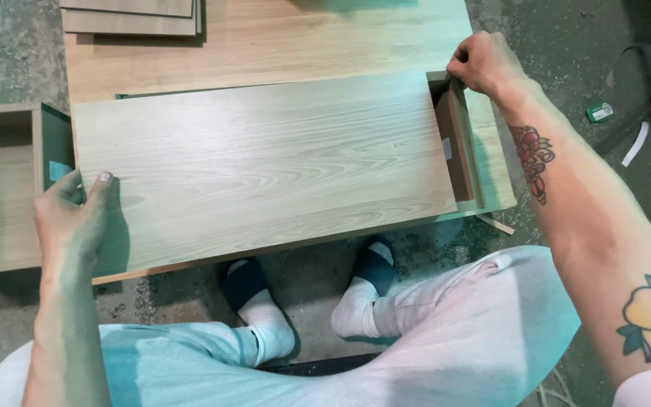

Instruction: Assembling a wooden drawer using a drill and a pneumatic nail gun

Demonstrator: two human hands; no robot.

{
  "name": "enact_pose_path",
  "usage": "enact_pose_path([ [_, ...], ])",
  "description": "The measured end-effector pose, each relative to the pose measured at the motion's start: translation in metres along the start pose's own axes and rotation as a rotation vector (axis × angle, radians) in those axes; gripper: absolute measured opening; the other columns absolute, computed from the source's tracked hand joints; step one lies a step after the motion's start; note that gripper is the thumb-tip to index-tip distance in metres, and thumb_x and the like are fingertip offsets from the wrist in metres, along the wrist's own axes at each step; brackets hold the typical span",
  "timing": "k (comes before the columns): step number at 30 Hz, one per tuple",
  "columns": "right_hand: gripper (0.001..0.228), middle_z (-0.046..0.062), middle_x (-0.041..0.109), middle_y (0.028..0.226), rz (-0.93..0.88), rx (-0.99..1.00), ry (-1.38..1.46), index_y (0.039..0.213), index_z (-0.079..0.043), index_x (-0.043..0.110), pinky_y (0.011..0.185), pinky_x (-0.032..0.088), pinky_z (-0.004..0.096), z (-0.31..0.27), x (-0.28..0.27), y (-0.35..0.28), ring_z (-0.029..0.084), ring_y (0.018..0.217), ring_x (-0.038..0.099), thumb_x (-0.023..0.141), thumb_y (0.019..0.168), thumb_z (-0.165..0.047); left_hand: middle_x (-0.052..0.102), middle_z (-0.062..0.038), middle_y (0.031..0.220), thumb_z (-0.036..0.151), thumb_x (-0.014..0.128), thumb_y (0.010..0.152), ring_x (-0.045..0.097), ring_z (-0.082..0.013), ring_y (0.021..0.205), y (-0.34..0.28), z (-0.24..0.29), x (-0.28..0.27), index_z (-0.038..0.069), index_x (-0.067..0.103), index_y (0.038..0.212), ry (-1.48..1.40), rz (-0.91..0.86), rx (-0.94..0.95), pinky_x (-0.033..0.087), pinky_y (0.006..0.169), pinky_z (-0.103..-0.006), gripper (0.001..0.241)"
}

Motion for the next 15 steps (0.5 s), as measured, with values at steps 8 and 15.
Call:
enact_pose_path([
  [8, 0.01, 0.014, 0.077, 0.086, -0.215, 0.16, 0.1, 0.103, 0.001, 0.079, 0.074, 0.06, 0.033, 0.006, -0.017, 0.011, 0.019, 0.072, 0.073, 0.074, 0.098, -0.007, 0.065, -0.038, 0.119, 0.015, 0.07, 0.106, 0.071, -0.0412, 0.098, 0.0, 0.003, 0.001, -0.015, 0.055, 0.141, 0.014, -0.015, -0.004, 0.059, 0.082, -0.0451, 0.049],
  [15, 0.019, 0.017, 0.079, 0.106, -0.245, 0.079, -0.254, 0.108, -0.004, 0.079, 0.089, 0.061, 0.045, -0.028, -0.02, 0.006, 0.031, 0.092, 0.076, 0.078, 0.095, -0.017, 0.063, -0.038, 0.124, 0.016, 0.071, 0.102, 0.069, -0.0444, 0.101, -0.008, 0.012, 0.001, -0.012, 0.05, 0.147, 0.092, -0.101, -0.098, 0.058, 0.085, -0.0498, 0.057],
])
Point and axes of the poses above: each hand's wrist, its own y-axis towards the middle knuckle, its own x-axis out of the palm, z = x × y, the point moved 5 cm from there along y, towards the middle knuckle
